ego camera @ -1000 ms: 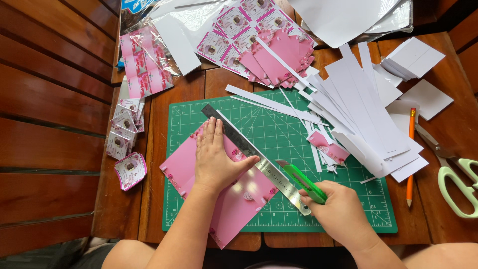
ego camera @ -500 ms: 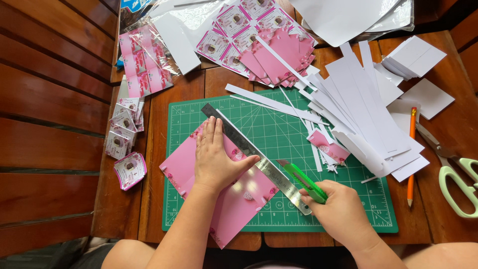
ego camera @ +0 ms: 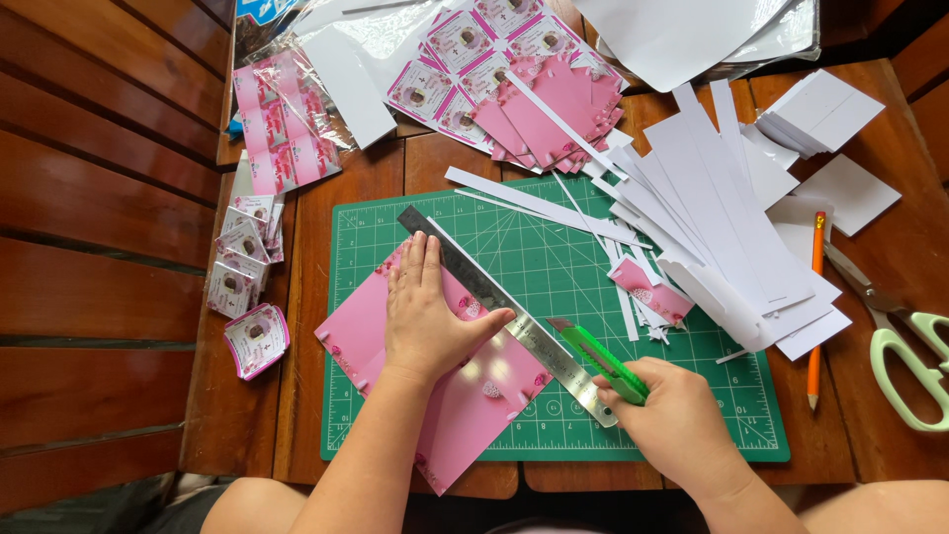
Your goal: The person uses a metal ruler and a green utility knife to trim the edges of a pink patterned sheet on a green cutting mat. They repeatedly measure, cut, and reposition the sheet to produce smaller rectangular pieces.
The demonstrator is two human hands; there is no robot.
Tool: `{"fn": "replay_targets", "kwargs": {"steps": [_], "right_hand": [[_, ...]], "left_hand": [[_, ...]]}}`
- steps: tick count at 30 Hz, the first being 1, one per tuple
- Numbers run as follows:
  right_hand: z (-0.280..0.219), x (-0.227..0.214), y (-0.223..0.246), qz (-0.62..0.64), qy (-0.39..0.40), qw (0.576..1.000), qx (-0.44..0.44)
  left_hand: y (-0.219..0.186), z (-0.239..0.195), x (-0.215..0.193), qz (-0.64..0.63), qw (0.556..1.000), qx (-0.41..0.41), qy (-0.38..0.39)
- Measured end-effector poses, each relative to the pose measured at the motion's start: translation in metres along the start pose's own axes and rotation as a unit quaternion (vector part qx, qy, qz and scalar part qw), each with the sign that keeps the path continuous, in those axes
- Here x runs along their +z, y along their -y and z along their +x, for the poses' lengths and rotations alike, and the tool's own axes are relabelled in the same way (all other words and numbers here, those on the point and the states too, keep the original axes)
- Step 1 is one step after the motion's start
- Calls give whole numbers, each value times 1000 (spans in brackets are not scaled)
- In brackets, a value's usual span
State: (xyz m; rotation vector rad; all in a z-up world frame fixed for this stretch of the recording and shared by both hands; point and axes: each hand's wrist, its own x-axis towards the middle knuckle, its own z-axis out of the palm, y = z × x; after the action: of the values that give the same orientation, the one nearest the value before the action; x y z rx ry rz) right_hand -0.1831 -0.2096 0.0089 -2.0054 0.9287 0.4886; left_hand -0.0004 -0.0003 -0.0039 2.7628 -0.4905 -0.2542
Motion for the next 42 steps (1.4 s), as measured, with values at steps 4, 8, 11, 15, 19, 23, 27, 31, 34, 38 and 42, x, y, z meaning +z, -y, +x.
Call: {"fn": "replay_targets", "kwargs": {"steps": [4, 8, 11, 15, 19, 23, 27, 31, 34, 38, 42], "right_hand": [[2, 1, -2, -10, 2, 1000, 1], [5, 3, -7, -7, -2, 1000, -14], [3, 2, -5, -7, -2, 1000, -15], [2, 1, -2, -13, 0, 1000, -10], [0, -2, 2, -4, 6, 1000, 2], [0, -2, 3, -2, 11, 1000, 10], [2, 0, 0, -10, 10, 1000, 2], [0, -3, 3, 2, 15, 1000, 3], [1, -1, 1, 7, 7, 1000, -7], [4, 1, -1, 5, 5, 1000, -15], [4, 2, -2, -5, 5, 1000, -27]], "left_hand": [[-1, 0, -1, -3, 1000, 1, -2], [-4, 0, -4, -6, 1000, -12, 10], [-4, 0, -4, -11, 1000, -15, 8], [-4, 0, -5, -28, 999, -19, 1], [-6, -1, -7, -32, 999, -22, 4], [-7, 1, -8, -34, 999, -27, 18], [-8, 3, -10, -18, 999, -25, 39], [-13, 7, -14, 31, 995, -34, 85], [-15, 10, -12, 76, 990, -43, 110], [-23, 11, -16, 120, 982, -40, 137], [-38, 9, -27, 113, 975, -66, 181]]}}
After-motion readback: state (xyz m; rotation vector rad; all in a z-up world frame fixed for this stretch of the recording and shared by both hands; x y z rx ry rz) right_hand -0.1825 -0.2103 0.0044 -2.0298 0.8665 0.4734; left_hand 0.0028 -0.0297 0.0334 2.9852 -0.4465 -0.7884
